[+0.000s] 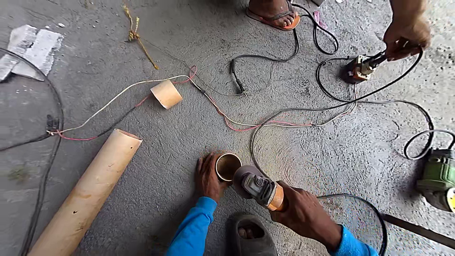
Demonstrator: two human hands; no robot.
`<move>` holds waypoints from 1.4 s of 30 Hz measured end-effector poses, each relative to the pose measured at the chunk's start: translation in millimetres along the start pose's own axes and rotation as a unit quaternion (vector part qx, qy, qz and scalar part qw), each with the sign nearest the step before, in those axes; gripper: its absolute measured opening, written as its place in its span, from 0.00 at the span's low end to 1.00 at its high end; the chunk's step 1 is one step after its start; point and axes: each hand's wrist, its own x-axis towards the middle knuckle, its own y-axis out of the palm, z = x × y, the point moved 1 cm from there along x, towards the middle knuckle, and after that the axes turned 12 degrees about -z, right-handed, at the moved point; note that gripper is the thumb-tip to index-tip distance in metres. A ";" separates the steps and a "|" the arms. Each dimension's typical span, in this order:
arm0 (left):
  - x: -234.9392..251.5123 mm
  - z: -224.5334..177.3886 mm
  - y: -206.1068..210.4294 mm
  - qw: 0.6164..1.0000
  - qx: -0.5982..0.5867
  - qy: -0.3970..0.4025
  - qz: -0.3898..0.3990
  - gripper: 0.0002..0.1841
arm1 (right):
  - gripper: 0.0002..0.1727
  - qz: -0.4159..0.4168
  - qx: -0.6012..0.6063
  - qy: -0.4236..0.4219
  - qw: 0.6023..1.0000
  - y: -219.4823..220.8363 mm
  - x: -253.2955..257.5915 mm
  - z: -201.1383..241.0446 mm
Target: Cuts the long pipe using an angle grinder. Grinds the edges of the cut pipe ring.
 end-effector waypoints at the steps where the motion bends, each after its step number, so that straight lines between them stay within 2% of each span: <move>1: -4.9 -4.2 1.5 1.000 0.007 -0.008 -0.028 0.53 | 0.42 -0.003 0.001 0.000 1.000 3.8 -4.4 0.0; 5: -18.2 -20.6 2.1 0.993 0.024 -0.052 -0.101 0.44 | 0.40 -0.012 0.022 -0.006 1.000 8.2 -18.2 -1.6; 7: -18.4 -21.6 -3.3 0.994 0.024 -0.058 -0.085 0.52 | 0.41 -0.037 0.037 -0.008 0.999 4.7 -20.7 -7.8; 9: -13.6 -13.1 -13.7 0.998 0.007 -0.044 -0.045 0.66 | 0.42 -0.066 0.037 -0.008 0.997 -1.6 -17.7 -14.1; 13: 22.2 14.2 -27.1 0.994 -0.043 0.043 0.092 0.75 | 0.37 -0.067 0.010 0.000 0.998 -19.2 5.1 -18.2; 17: 56.6 15.2 -26.1 0.964 -0.081 0.120 0.222 0.72 | 0.34 -0.032 -0.003 -0.009 0.999 -28.8 29.2 -8.8; 20: 60.8 14.4 -19.9 0.950 -0.120 0.133 0.258 0.64 | 0.32 -0.027 -0.017 -0.029 0.999 -30.7 41.0 -2.6; 22: 58.7 16.6 -17.7 0.951 -0.141 0.135 0.241 0.58 | 0.33 -0.017 -0.022 -0.032 0.999 -30.7 45.5 -0.5; 24: 54.7 16.7 -18.4 0.953 -0.150 0.127 0.230 0.56 | 0.33 -0.008 -0.024 -0.031 0.999 -29.9 45.7 -0.3; 30: 34.2 19.3 -13.9 0.970 -0.142 0.095 0.176 0.58 | 0.34 0.017 -0.026 -0.023 0.999 -24.5 33.1 -1.4; 38: 0.8 4.4 -5.8 0.995 -0.011 0.061 0.075 0.59 | 0.39 0.029 -0.011 0.005 0.999 -8.8 5.2 -0.2; 42: -18.1 -12.8 1.0 1.000 0.022 0.015 -0.013 0.48 | 0.41 0.006 -0.011 -0.003 1.000 2.8 -8.6 1.3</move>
